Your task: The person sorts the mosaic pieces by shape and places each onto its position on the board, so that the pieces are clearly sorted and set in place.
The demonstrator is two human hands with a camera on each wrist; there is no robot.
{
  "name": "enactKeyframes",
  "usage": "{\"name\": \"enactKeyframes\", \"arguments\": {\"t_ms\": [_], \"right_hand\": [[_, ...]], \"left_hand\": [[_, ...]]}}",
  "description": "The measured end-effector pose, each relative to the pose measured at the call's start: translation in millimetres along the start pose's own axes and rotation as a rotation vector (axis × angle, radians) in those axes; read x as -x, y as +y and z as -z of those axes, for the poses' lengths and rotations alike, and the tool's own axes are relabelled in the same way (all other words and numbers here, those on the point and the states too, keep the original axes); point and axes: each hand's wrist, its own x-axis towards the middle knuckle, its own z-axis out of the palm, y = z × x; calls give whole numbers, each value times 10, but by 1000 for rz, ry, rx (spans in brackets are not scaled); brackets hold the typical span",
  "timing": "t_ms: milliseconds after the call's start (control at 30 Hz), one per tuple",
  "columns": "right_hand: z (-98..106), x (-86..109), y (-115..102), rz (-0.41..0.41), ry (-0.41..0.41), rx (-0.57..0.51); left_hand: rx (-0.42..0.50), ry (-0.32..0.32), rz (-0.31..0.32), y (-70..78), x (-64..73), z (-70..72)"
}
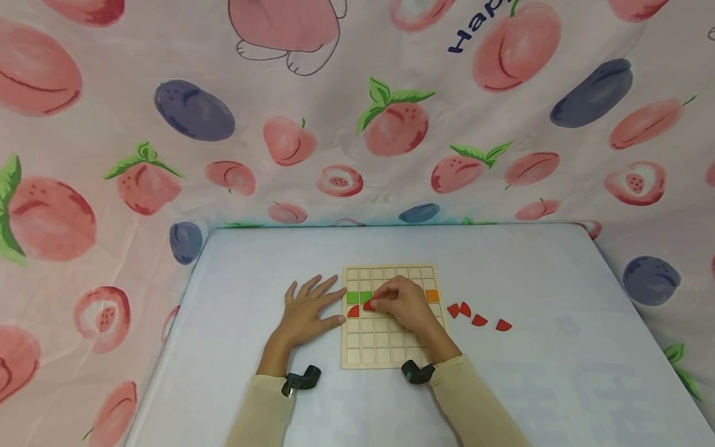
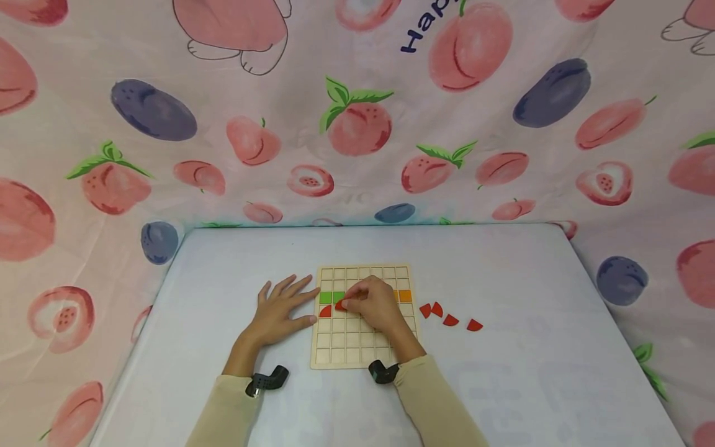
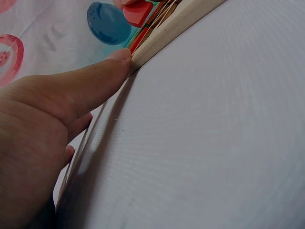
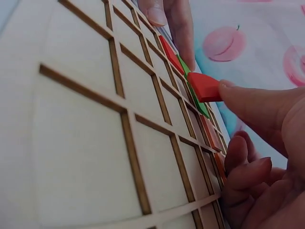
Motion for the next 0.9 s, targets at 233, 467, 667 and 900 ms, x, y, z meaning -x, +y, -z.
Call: {"name": "enactKeyframes", "arguments": {"t_ms": [233, 467, 667, 900], "right_hand": [[-15, -2, -37, -34, -20, 26], [-41, -5, -52, -16, -25, 70], [-61, -9, -54, 26, -19, 135], [-71, 2, -74, 51, -13, 178]], "left_hand": [[-5, 6, -2, 8, 3, 3], [-4, -1, 3, 8, 7, 7], [-2, 5, -1, 6, 7, 5], [8, 10, -3, 3, 6, -1]]}}
